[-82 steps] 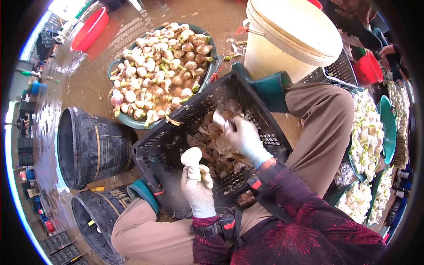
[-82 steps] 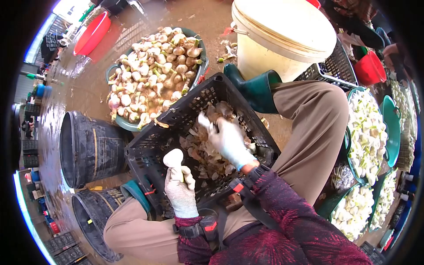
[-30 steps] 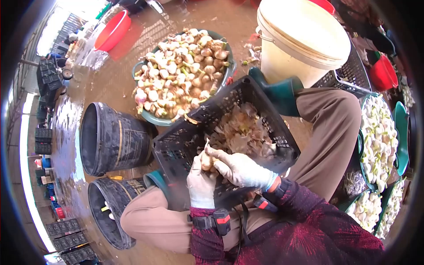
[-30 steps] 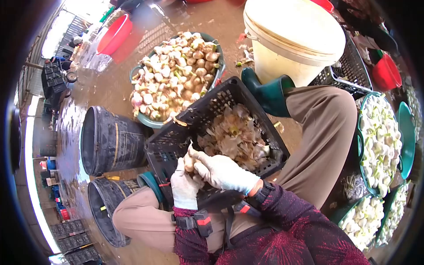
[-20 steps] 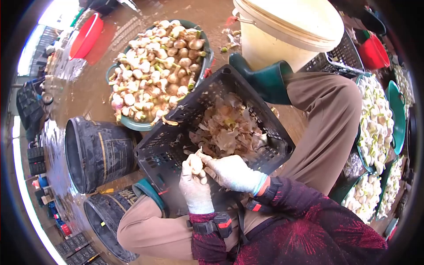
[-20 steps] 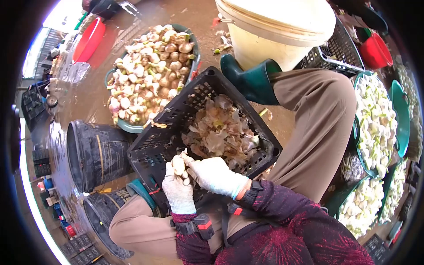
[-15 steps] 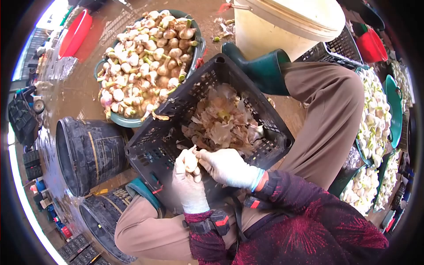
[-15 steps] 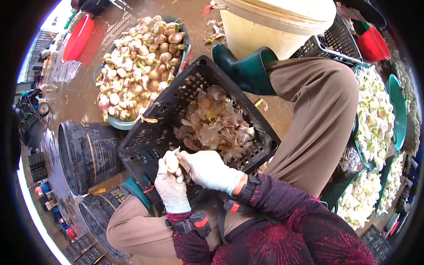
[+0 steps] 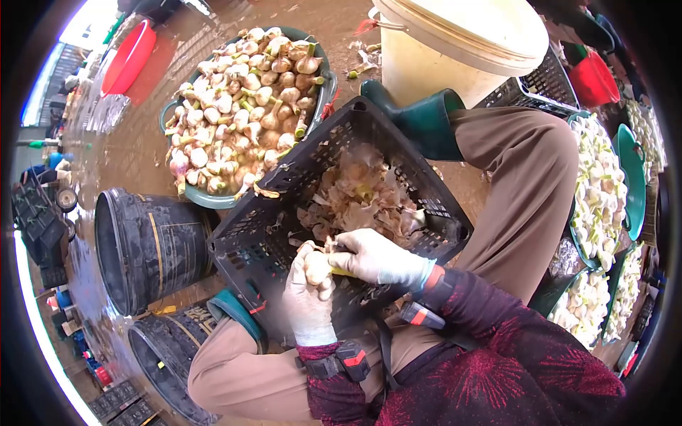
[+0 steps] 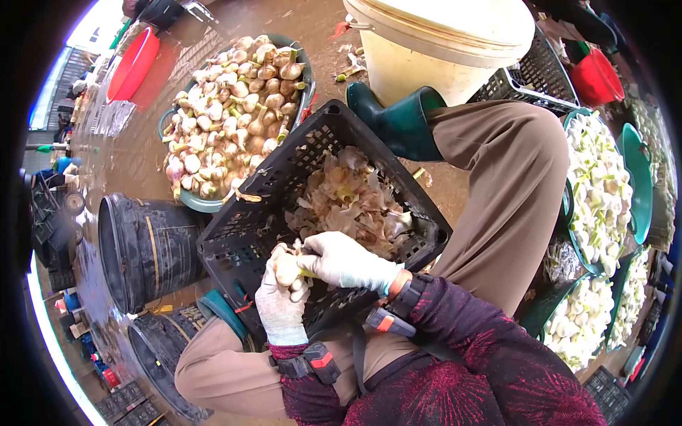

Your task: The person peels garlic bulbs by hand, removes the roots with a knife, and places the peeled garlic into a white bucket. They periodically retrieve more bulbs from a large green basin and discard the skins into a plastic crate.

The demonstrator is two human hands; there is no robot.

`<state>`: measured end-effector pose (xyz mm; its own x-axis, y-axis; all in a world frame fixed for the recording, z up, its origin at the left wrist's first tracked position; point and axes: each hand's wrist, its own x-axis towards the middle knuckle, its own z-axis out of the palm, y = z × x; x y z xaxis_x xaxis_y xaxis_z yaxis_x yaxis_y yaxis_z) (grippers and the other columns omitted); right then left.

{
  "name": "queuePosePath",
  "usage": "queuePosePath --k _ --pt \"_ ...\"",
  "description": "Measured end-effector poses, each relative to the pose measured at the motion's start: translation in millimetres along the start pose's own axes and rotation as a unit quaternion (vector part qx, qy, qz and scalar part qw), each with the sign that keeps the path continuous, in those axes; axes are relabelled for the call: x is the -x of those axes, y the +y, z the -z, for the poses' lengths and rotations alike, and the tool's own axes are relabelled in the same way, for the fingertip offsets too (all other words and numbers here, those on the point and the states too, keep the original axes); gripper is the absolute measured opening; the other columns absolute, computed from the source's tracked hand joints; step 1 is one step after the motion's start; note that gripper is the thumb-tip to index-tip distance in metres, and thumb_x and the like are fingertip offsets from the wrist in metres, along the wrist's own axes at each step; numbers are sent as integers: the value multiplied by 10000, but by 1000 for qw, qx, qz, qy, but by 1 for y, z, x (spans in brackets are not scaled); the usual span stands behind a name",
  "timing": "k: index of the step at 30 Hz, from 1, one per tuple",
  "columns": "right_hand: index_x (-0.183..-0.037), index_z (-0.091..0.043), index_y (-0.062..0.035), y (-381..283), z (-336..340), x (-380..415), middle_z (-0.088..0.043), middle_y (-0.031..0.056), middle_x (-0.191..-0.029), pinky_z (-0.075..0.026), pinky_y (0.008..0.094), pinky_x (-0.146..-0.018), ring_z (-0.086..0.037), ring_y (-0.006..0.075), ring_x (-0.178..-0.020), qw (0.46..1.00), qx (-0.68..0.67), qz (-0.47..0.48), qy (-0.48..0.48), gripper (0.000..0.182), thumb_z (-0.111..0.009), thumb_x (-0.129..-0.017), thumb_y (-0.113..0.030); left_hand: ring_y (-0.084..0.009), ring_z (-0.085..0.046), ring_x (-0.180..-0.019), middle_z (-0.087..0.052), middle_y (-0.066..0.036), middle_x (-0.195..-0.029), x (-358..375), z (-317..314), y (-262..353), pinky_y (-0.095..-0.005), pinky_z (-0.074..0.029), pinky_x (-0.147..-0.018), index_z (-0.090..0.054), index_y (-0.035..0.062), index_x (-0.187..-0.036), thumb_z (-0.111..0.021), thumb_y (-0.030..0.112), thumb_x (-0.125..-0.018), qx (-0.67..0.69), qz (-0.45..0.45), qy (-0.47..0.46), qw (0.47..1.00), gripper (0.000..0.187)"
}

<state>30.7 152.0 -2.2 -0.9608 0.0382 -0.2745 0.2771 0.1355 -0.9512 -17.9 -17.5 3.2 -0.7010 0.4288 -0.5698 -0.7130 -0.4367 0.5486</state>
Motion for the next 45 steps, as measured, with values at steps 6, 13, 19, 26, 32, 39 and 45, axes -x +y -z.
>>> queuePosePath --k 6,13,19,26,32,39,45 --pt "-1016 -594 20 6 10 -2 -617 23 -780 -463 247 -560 -528 63 -645 949 -299 -87 -55 317 -571 -958 -291 -144 -616 -868 -618 -109 -1140 -8 0 3 -236 -505 -605 -552 -20 -1250 -609 352 -939 -121 -46 -8 992 488" --pt "-1076 -582 42 17 4 -10 -658 110 -874 -488 329 -738 -586 146 -800 969 -236 -68 -4 318 -549 -958 -251 -90 -616 -812 -648 -53 -1052 -6 -13 -11 -187 -454 -571 -593 8 -1185 -683 283 -892 -273 -74 39 958 412" --pt "-1060 -593 27 26 -6 -14 -663 139 -864 -492 351 -732 -611 197 -777 982 -166 -56 66 321 -554 -941 -269 -223 -598 -1082 -616 -176 -1205 -12 -1 -7 -326 -455 -980 -586 -114 -1163 -632 106 -909 -76 -21 1 997 339" --pt "-1043 -632 -20 34 15 2 -659 242 -932 -506 442 -747 -645 379 -876 943 289 -8 165 282 -640 -871 -243 -231 -579 -1015 -566 -153 -1168 -1 -9 2 -357 -495 -887 -439 -44 -1338 -616 55 -909 180 -31 -195 964 474" --pt "-1054 -635 -42 -14 8 8 -665 209 -873 -512 433 -739 -653 374 -863 986 23 112 121 450 -678 -838 -435 -203 -608 -1048 -626 -117 -1126 -1 -20 -9 -333 -511 -902 -559 -16 -1226 -617 51 -915 -95 -200 12 975 323" --pt "-906 -596 -8 -20 11 2 -634 213 -779 -496 431 -647 -633 390 -732 978 -154 -84 115 267 -662 -800 -245 -233 -592 -1112 -605 -126 -1205 -9 -17 -16 -366 -479 -980 -545 -5 -1259 -593 61 -933 -92 -148 -1 985 336" --pt "-862 -598 -35 8 -5 -2 -617 158 -737 -507 376 -628 -637 332 -685 959 156 127 199 126 -662 -785 -110 -166 -571 -1097 -604 -109 -1240 -5 -31 -12 -295 -450 -946 -470 -18 -1371 -523 58 -960 -346 -130 64 927 421"
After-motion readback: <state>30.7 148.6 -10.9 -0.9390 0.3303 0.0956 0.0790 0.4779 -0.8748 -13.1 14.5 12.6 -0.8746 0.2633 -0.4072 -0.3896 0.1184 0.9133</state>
